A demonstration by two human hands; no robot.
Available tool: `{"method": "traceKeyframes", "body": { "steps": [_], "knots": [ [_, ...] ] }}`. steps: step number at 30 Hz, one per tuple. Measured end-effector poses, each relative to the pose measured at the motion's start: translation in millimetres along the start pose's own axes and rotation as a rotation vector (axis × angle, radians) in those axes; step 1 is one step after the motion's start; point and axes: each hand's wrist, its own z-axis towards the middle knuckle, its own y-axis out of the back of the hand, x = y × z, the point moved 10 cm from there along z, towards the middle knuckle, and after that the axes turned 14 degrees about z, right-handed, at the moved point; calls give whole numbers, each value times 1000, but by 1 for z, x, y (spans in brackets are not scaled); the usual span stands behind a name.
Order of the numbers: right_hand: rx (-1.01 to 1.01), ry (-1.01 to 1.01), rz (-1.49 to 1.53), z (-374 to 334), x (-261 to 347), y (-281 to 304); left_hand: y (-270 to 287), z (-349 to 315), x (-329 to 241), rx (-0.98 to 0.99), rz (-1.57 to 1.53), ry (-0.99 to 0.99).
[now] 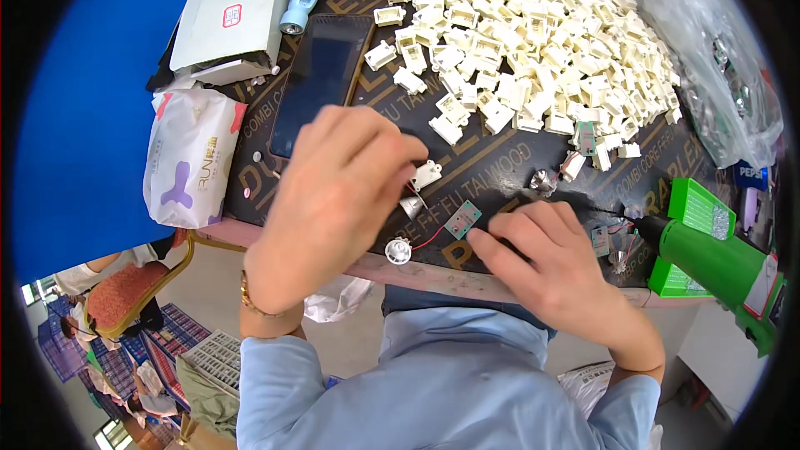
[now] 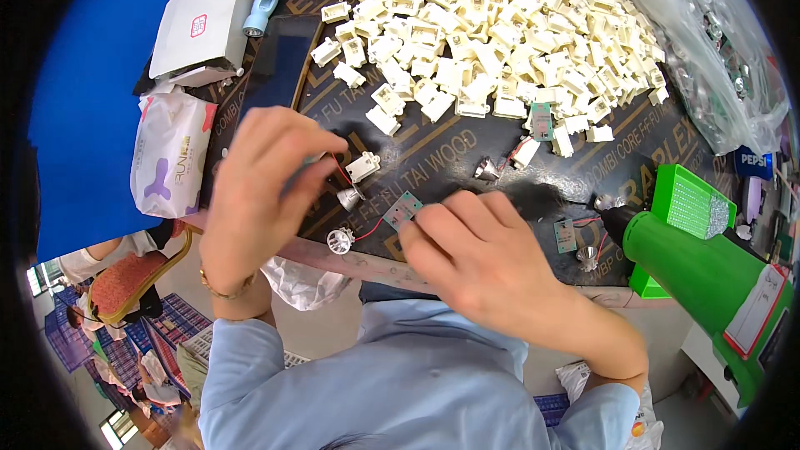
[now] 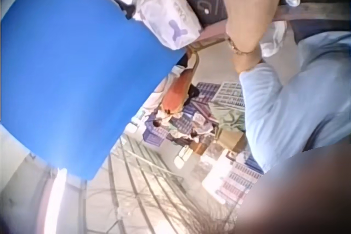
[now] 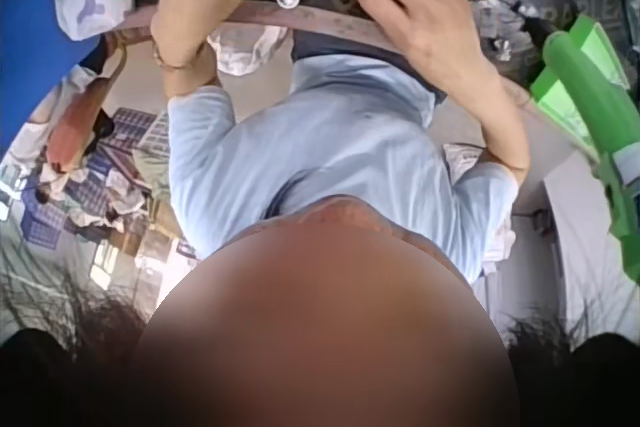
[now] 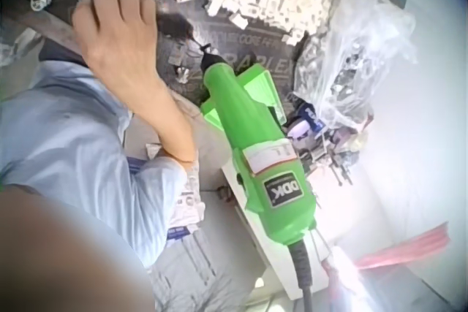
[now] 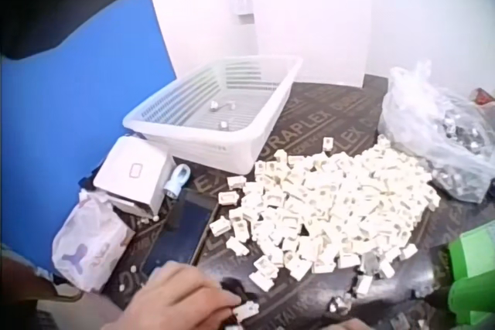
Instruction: Assemble small electronic components into white plastic housings using an electric screwdriver.
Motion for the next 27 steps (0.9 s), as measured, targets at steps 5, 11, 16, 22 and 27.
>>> {"method": "traceKeyframes", "body": {
  "steps": [5,11,16,22,27],
  "knots": [
    [153,-79,-97,-5,-9,-20,-28,-10,-6,132,124,35],
    [93,-173,-91,-51,-13,2,-43,-2,-30,220,155,-60],
    [-34,-211,-78,-68,-17,12,-58,9,-39,385,280,-122],
    [16,-185,-108,-70,-16,13,-8,-1,2,-17,-15,-18],
    [20,-182,-98,-71,-18,13,-16,-19,7,-15,61,32]
  ]
}}
